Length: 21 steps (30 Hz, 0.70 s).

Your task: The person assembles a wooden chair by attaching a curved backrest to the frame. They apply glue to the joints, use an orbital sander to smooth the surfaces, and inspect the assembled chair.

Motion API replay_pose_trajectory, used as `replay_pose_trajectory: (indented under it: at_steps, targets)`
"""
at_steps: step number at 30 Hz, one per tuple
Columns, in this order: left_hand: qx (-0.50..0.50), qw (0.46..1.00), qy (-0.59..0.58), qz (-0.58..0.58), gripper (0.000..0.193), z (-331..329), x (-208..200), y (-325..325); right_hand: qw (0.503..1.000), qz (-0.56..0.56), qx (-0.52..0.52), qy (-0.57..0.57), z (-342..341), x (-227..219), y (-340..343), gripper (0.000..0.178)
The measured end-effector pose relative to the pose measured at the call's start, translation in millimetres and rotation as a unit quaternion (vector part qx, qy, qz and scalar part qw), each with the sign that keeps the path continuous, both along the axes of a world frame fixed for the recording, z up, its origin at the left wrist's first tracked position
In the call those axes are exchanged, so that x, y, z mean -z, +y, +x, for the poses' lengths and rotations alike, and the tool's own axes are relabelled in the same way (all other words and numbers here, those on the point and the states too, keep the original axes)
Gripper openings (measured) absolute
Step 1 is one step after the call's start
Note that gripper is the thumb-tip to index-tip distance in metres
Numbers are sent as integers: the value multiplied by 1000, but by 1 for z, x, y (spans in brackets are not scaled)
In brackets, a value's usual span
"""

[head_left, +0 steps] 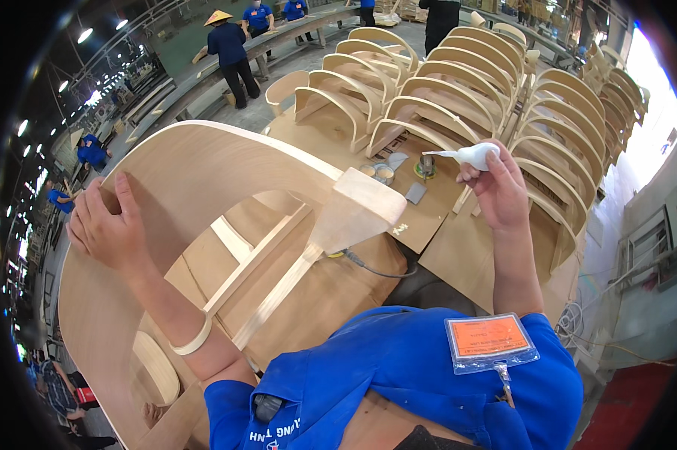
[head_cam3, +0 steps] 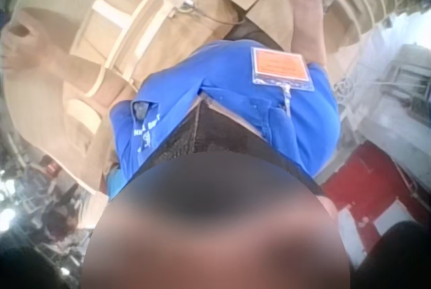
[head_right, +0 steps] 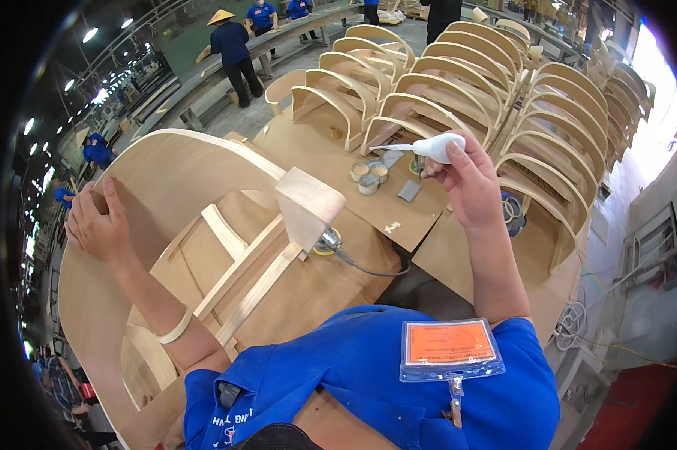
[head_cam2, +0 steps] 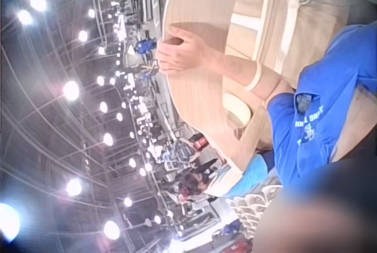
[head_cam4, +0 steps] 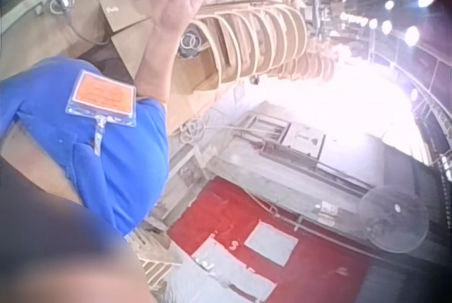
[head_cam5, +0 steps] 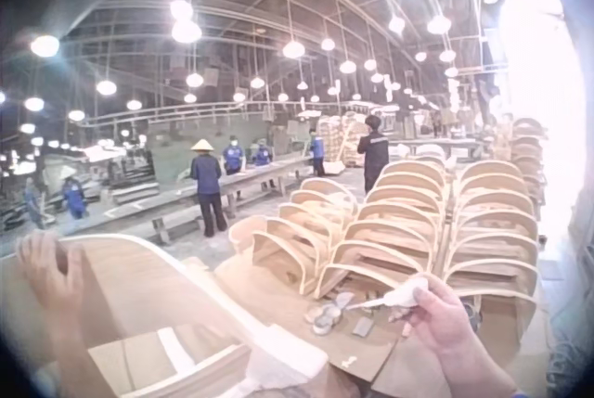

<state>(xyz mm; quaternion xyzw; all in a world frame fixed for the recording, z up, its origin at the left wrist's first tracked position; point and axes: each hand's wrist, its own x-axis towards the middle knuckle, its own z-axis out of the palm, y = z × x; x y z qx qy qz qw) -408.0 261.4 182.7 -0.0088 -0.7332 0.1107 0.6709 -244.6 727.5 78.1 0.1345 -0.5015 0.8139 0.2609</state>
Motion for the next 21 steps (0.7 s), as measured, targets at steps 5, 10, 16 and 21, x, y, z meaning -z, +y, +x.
replay_pose_trajectory:
  at_steps: [5,10,16,21]
  targets:
    - [11,1000,11,-3,40,4,1,3,999,41,32,17,15,-20,-17,24]
    - [11,1000,21,-10,41,7,3,2,996,84,33,10,21,-31,-32,27]
    - [13,1000,17,-17,40,8,2,-1,989,149,0,18,18,-45,-39,22]
    - [19,1000,9,-7,40,12,3,2,981,194,0,5,12,-53,-46,20]
